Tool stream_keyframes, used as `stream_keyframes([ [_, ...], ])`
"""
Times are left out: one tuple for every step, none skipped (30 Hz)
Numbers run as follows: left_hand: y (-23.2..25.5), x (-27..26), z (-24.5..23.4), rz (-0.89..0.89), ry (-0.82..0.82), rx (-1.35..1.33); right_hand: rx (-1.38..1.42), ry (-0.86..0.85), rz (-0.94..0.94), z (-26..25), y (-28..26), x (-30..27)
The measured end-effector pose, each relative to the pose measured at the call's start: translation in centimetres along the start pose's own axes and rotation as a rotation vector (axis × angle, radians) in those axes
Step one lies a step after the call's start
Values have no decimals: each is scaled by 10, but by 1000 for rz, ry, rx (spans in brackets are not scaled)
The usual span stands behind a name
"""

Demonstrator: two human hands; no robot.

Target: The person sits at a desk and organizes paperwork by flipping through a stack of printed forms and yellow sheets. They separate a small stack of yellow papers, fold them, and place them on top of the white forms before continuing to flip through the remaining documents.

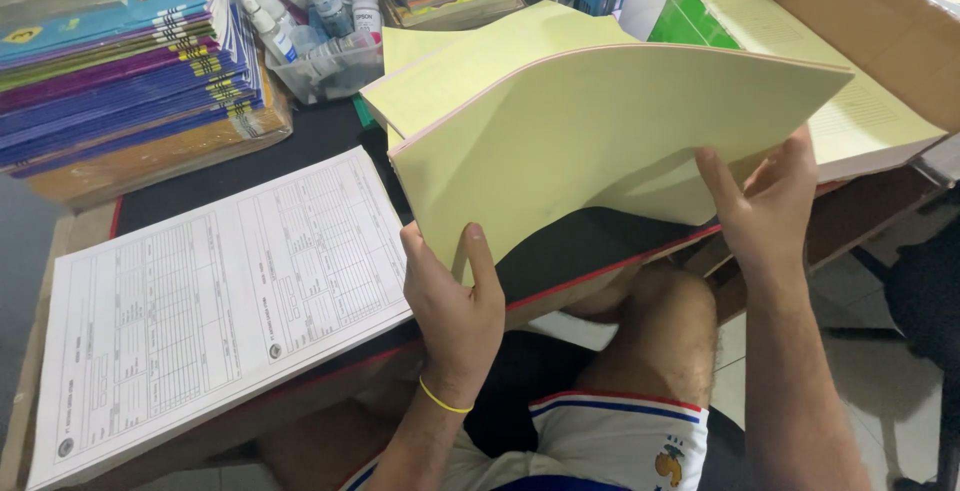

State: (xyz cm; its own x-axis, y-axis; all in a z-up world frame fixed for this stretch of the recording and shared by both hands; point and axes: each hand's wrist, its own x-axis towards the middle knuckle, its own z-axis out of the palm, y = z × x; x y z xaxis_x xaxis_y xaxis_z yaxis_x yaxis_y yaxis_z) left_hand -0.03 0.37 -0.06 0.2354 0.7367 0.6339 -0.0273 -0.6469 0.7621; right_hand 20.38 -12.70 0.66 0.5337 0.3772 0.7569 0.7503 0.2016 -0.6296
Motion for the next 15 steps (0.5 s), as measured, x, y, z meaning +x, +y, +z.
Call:
stream_keyframes([
  [1, 0, 0, 2, 0, -1, 0, 2, -1, -1, -3, 1],
  [1, 0, 0, 3, -1, -15, -7, 6, 91, -2, -7, 2],
  [2, 0, 0, 4, -3, -30, -13, 10, 184, -4, -10, 3],
  [2, 0, 0, 5, -3, -31, -14, 11, 183, -3, -20, 6],
  [1, 0, 1, 10, 4, -28, -62, 15, 187, -2, -31, 9],
  [0, -1, 1, 12, 13, -24, -110, 16, 193, -1, -41, 12],
  [0, -1, 1, 11, 13, -24, -111, 14, 194, -6, -40, 13],
  [0, -1, 0, 6, 7, -26, -231, -19, 127, -11, -39, 14],
  [-1, -1, 0, 1, 1, -27, -349, -53, 61, -15, -38, 14],
  [-1, -1, 0, -1, 1, -26, -349, -55, 62, -15, -40, 18],
  [-2, -1, 0, -14, -5, -31, -458, -75, -3, -16, -42, 22],
  [-2, -1, 0, -27, -11, -36, -566, -96, -70, -17, -44, 26],
  [-3, -1, 0, -27, -11, -36, -566, -97, -70, -16, -47, 30],
  [-4, -1, 0, -25, -2, -23, -593, -125, -133, -14, -50, 35],
  [-5, -2, 0, -23, 6, -10, -618, -151, -197, -13, -53, 39],
])
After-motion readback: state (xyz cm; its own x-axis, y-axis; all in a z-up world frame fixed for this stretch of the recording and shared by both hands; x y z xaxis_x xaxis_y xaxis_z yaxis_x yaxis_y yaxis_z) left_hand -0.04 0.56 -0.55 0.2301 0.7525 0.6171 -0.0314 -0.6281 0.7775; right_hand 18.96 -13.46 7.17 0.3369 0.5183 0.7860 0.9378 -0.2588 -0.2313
